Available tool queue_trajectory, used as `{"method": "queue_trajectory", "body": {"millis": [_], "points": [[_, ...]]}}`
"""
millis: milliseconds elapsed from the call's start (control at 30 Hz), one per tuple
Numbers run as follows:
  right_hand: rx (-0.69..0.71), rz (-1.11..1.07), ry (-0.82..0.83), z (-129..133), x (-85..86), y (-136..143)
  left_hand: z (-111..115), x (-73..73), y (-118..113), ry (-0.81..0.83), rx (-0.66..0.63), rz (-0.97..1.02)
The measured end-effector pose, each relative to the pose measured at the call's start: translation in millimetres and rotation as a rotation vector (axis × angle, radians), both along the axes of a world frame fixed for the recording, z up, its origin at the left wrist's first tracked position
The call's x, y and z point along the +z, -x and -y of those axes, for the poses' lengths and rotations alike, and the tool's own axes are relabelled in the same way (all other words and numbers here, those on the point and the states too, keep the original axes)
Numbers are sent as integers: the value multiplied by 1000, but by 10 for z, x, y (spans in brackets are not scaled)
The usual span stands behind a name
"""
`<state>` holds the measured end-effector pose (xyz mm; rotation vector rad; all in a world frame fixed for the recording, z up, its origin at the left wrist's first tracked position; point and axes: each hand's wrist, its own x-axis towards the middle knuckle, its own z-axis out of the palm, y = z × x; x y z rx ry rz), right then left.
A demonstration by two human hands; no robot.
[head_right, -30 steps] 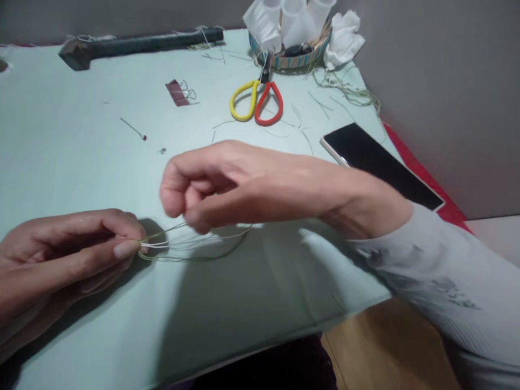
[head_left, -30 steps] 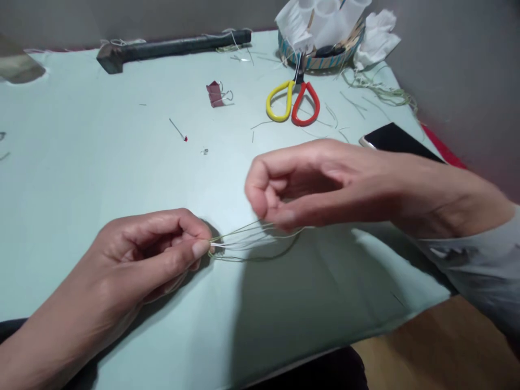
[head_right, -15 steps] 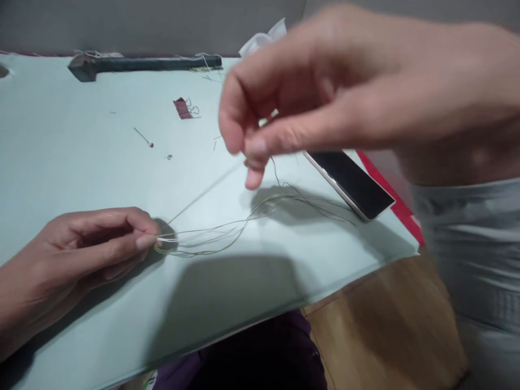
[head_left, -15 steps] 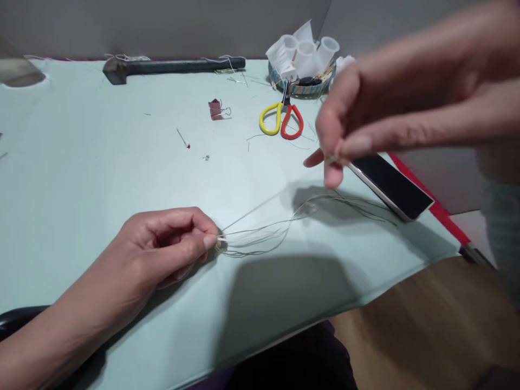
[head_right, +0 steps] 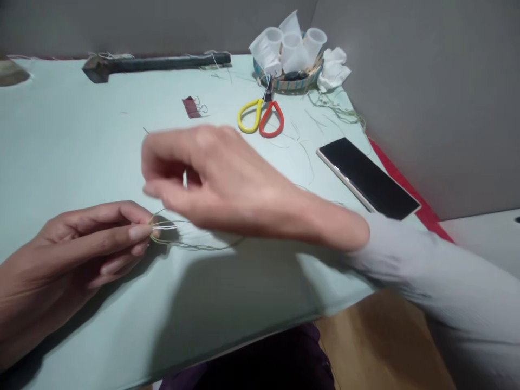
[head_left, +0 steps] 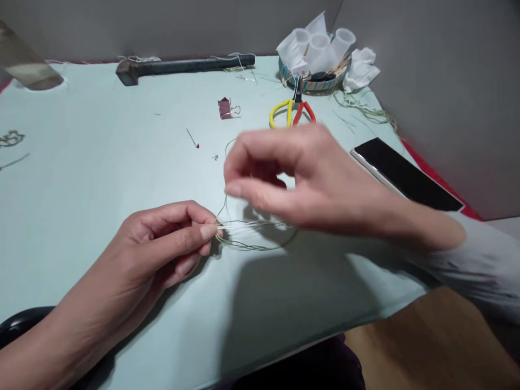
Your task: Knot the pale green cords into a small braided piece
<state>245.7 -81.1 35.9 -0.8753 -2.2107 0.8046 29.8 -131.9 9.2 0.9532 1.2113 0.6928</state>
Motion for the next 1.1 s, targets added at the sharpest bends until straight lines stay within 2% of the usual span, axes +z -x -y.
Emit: {"method": "queue_trajectory", "body": {"millis": [67, 167, 400, 767, 967, 1100], "points": [[28, 17, 80, 174, -62, -5, 3, -31, 14, -14, 20, 15], [99, 64, 120, 276, -128, -10, 16, -48, 11, -29, 23, 25], [76, 114, 170, 301, -222, 10, 29, -53, 21, -8, 42, 19], [62, 141, 194, 333, -264, 29, 39, -83, 61, 65, 97, -47], [43, 75, 162, 328, -268, 14, 33, -87, 48, 24, 89, -96], [81, 90, 148, 303, -229, 6, 38, -83, 69, -3, 60, -146]]}}
